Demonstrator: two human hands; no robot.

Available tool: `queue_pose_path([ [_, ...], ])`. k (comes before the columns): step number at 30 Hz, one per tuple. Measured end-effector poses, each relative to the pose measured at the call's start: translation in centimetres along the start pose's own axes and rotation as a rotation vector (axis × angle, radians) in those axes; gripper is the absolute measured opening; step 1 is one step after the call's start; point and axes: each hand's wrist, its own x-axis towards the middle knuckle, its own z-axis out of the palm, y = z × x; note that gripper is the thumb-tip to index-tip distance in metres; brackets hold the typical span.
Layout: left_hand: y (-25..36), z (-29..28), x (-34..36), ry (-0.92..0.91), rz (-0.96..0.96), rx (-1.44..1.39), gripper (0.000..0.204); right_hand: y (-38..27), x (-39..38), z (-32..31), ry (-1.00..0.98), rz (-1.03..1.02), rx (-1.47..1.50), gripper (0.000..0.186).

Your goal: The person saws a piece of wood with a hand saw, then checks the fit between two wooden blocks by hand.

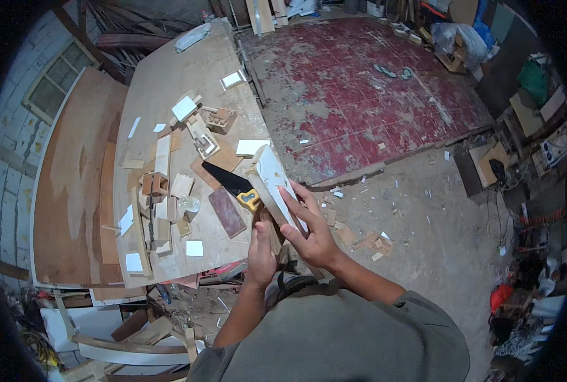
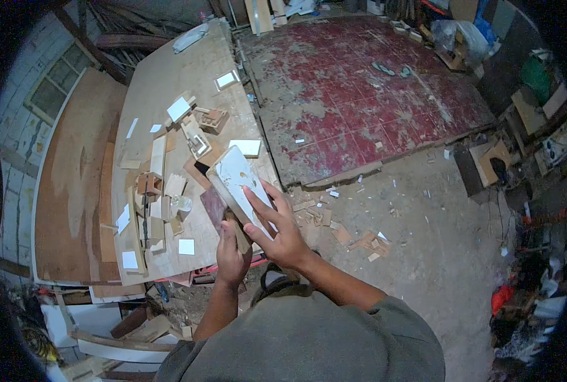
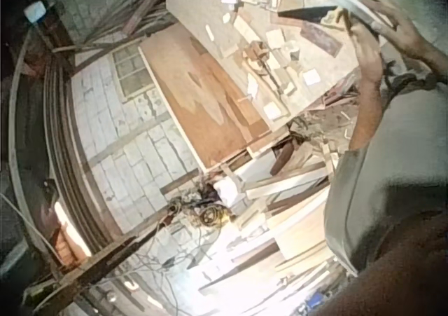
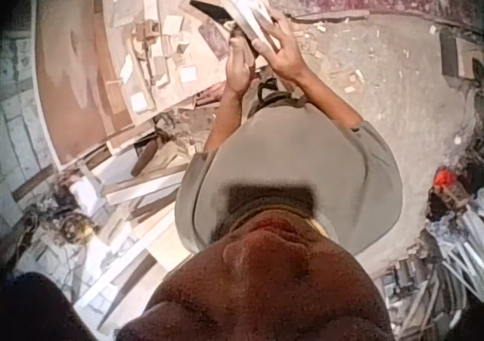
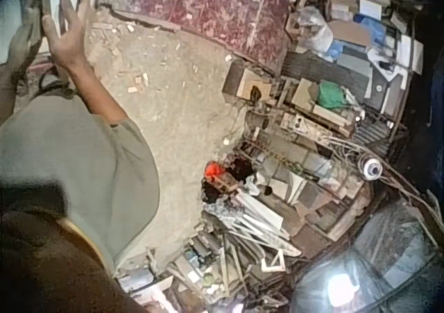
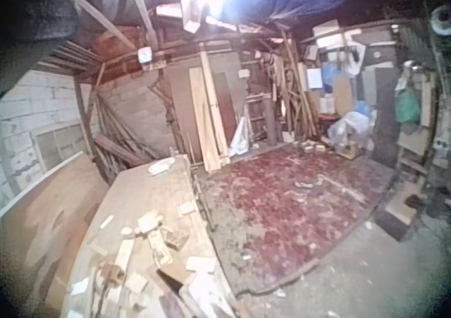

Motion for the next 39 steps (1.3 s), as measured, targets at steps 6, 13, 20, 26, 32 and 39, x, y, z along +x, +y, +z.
queue_pose_path([
  [6,0.1,-0.4,0.1,-0.018,0.176,0.251,0.063,-0.9,-0.5,1.4,0.047,-0.094,-0.022,0.063],
  [13,2.2,-2.9,1.2,-0.122,0.104,0.076,0.058,-2.7,1.8,3.5,0.154,-0.196,-0.232,0.063],
  [20,3.9,-7.8,3.4,-0.234,0.325,0.315,0.050,-4.0,3.5,8.5,0.267,-0.298,-0.429,0.061],
  [26,4.6,-9.6,4.3,-0.375,0.026,0.056,0.047,-5.1,4.3,9.2,0.498,-0.060,-0.437,0.055],
  [32,6.0,-9.5,3.6,-0.478,-0.183,-0.027,0.065,-7.3,3.8,9.9,0.520,-0.164,-0.752,0.055],
  [39,5.3,-11.1,5.7,-0.537,-0.079,-0.082,0.060,-7.1,1.5,10.2,0.436,-0.111,-0.990,0.055],
])
